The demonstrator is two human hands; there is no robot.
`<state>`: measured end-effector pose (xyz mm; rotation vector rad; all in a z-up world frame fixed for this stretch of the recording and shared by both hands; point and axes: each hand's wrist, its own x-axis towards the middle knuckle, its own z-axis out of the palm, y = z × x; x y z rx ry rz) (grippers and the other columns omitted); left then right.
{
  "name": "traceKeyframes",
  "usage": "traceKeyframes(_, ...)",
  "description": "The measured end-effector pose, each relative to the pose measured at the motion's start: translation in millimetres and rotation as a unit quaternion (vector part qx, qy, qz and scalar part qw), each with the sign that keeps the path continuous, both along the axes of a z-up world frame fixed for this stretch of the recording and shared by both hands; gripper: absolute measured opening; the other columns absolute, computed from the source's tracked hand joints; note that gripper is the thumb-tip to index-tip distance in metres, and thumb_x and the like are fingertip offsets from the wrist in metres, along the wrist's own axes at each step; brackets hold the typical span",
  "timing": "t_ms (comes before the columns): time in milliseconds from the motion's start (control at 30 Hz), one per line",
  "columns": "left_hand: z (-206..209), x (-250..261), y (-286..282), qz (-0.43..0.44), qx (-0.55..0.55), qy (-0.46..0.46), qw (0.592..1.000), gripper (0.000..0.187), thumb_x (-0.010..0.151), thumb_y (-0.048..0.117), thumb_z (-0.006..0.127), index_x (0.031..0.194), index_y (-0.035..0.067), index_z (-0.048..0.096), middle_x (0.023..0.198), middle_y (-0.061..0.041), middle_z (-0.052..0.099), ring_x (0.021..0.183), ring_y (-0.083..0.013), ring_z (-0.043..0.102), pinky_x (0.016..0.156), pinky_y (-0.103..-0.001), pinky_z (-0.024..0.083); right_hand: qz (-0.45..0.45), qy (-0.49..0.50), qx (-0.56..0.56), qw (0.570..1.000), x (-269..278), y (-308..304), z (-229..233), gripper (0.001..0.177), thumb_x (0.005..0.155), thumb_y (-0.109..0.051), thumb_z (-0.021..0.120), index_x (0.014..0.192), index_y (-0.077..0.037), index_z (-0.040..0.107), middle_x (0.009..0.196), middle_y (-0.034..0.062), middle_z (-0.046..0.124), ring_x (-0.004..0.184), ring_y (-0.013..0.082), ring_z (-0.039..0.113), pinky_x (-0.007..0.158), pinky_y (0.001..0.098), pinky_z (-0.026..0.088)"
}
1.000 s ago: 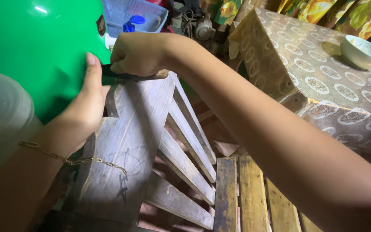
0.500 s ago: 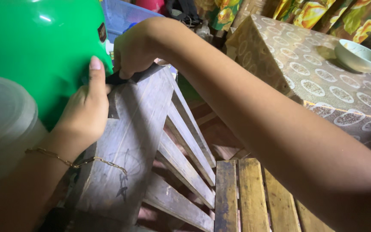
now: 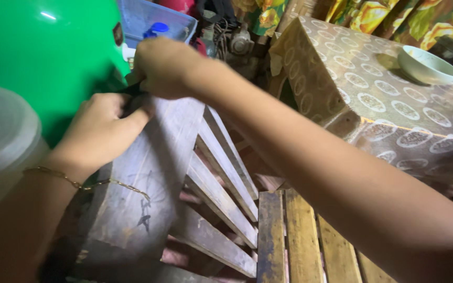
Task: The person sands a wooden chair backrest using a sanding block. They hold the chair with one hand and rub the sanding block along the edges and slats of the backrest.
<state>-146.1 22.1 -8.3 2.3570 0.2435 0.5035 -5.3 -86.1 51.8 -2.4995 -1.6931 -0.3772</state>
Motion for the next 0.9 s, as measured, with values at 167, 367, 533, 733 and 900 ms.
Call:
traceKeyframes(167,-2.9,3.2,4.4,-0.005,-0.017,0.009,1.0,0.044,0.092,0.041,0.066,0.1,-0.002,0.073,0.084,-0.02,0.075,0.077,-0.0322,0.073,0.072,-0.045,0.053,-0.055,-0.011,-0.056,0.997,-1.9,9.4,-1.1,0.023,0.079,-0.02,0.073,0.097,-0.007,0.077,0.104,0.018,0.073,0.099,0.0374,0.07,0.082,0.0483,0.056)
traceKeyframes(367,-4.9,3.0,-0.1,-0.017,-0.038,-0.017,0.999,0.039,0.092,0.036,0.064,0.1,-0.002,0.073,0.083,-0.019,0.075,0.074,-0.0317,0.072,0.071,-0.044,0.053,-0.042,0.016,-0.076,0.996,-3.0,-20.4,19.8,0.024,0.084,-0.022,0.068,0.105,-0.015,0.078,0.102,0.0153,0.075,0.099,0.0366,0.071,0.083,0.05,0.055)
traceKeyframes(533,3.5,-1.9,-0.7,0.001,-0.022,0.019,1.0,0.039,0.093,0.038,0.064,0.101,0.002,0.074,0.081,-0.021,0.073,0.072,-0.0322,0.071,0.07,-0.045,0.052,-0.028,-0.039,-0.019,0.999,-10.3,3.5,0.3,0.021,0.077,-0.016,0.069,0.095,-0.013,0.08,0.098,0.0105,0.077,0.098,0.0337,0.071,0.083,0.0521,0.052)
traceKeyframes(733,0.2,-0.5,-2.4,0.001,-0.029,-0.011,1.0,0.039,0.092,0.036,0.064,0.089,-0.002,0.071,0.083,-0.02,0.074,0.074,-0.0333,0.072,0.07,-0.044,0.052,-0.02,0.046,-0.127,0.991,2.1,-32.2,27.8,0.024,0.094,-0.018,0.059,0.106,-0.015,0.08,0.098,0.0152,0.076,0.094,0.0353,0.073,0.088,0.046,0.056)
traceKeyframes(900,-0.4,-0.4,-3.4,0.012,-0.033,-0.003,0.999,0.037,0.092,0.036,0.064,0.104,0.002,0.074,0.093,-0.022,0.075,0.086,-0.0365,0.073,0.079,-0.045,0.053,-0.026,-0.02,-0.068,0.997,2.6,-3.8,3.6,0.021,0.083,-0.01,0.067,0.1,-0.013,0.079,0.099,0.0167,0.075,0.097,0.0386,0.071,0.08,0.0501,0.056)
